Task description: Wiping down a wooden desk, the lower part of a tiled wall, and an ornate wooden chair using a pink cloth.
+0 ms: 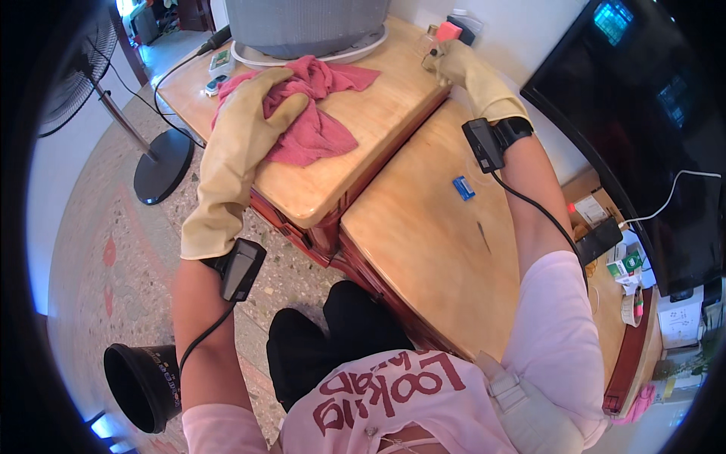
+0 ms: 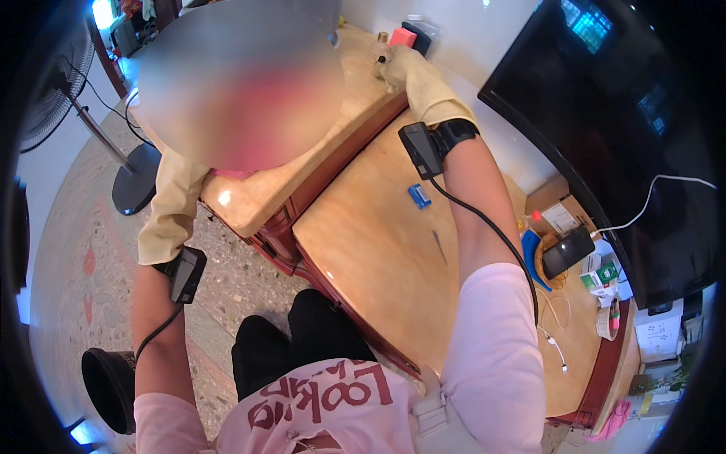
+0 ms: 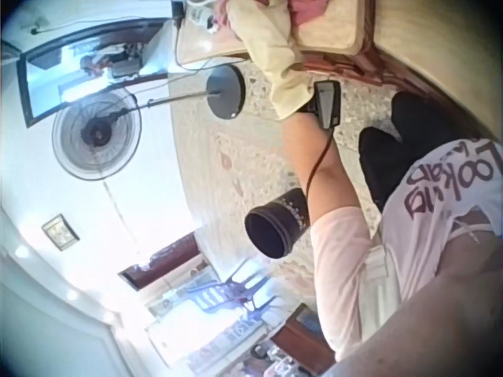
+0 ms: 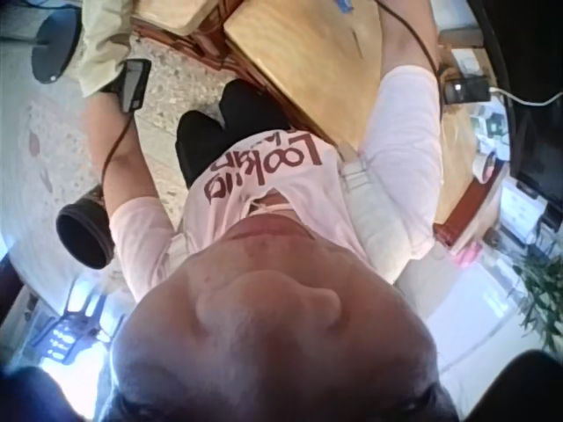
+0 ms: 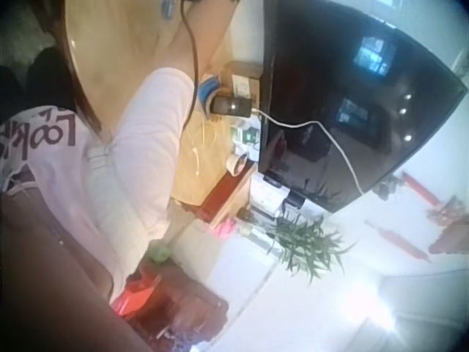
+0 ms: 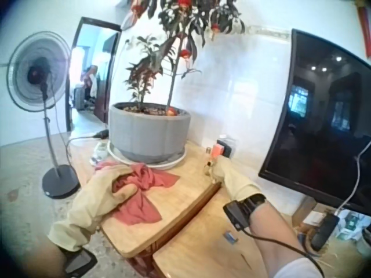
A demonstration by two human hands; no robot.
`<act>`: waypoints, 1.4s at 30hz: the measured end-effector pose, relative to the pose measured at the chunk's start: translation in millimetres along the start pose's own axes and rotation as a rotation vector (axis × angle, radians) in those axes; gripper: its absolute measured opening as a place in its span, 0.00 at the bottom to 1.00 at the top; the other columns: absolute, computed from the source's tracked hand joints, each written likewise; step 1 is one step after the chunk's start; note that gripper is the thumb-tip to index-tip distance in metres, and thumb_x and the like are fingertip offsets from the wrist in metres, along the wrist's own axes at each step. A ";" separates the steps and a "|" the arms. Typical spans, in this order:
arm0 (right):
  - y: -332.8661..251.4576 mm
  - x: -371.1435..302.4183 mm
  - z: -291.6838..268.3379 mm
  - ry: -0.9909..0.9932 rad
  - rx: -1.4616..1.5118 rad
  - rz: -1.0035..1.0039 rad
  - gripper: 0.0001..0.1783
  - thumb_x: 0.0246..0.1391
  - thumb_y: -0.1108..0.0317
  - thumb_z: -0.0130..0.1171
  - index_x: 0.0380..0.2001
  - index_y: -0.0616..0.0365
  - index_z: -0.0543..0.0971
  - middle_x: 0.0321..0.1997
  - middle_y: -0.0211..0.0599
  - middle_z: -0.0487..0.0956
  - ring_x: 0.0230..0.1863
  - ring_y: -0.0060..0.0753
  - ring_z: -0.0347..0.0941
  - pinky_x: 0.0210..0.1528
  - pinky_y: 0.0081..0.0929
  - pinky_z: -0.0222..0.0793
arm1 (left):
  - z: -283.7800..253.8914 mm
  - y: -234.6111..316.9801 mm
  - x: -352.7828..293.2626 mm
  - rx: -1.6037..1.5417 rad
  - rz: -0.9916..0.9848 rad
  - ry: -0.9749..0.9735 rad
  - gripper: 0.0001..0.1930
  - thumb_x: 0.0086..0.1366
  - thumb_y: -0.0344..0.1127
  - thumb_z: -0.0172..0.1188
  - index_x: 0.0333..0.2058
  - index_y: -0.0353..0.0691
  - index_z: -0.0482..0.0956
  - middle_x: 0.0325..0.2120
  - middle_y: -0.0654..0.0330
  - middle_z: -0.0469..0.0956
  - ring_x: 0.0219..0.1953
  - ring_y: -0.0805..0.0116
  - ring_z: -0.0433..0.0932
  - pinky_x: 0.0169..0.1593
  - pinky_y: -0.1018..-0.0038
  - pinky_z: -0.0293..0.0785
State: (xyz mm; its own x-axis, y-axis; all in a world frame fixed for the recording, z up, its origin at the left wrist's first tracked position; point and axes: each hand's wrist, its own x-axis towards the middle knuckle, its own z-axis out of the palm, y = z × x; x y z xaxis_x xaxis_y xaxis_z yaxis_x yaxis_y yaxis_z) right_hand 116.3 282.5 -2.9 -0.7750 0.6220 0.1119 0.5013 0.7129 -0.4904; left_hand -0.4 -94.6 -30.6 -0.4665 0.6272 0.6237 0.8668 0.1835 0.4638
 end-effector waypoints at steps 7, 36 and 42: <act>3.1 17.3 -0.7 -0.026 -0.080 0.056 0.16 0.63 0.57 0.63 0.34 0.61 0.84 0.28 0.40 0.85 0.30 0.34 0.82 0.35 0.31 0.77 | -0.9 -2.2 1.9 0.010 0.026 0.019 0.26 0.64 0.43 0.70 0.56 0.37 0.80 0.52 0.46 0.82 0.57 0.49 0.79 0.62 0.62 0.73; 42.7 -169.4 24.4 -0.061 -0.286 0.032 0.23 0.61 0.52 0.62 0.52 0.56 0.80 0.50 0.51 0.84 0.53 0.57 0.80 0.55 0.47 0.74 | -0.8 -3.5 1.3 0.047 0.013 -0.025 0.23 0.68 0.42 0.66 0.57 0.36 0.79 0.52 0.48 0.82 0.57 0.55 0.80 0.63 0.67 0.71; -40.0 -92.8 11.6 0.354 -0.227 -0.278 0.28 0.64 0.46 0.59 0.62 0.47 0.77 0.56 0.49 0.82 0.56 0.52 0.79 0.58 0.42 0.73 | -2.3 6.5 4.8 -0.016 -0.018 -0.021 0.25 0.65 0.44 0.68 0.57 0.36 0.79 0.52 0.44 0.82 0.56 0.50 0.80 0.62 0.63 0.72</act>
State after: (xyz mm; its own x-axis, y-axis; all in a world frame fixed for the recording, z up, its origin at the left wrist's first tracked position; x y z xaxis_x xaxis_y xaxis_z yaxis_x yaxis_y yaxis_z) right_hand 163.7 192.5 -3.7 -0.7328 0.4421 0.5174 0.3956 0.8953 -0.2048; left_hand 2.6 -92.1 -23.0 -0.4778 0.6397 0.6021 0.8555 0.1830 0.4844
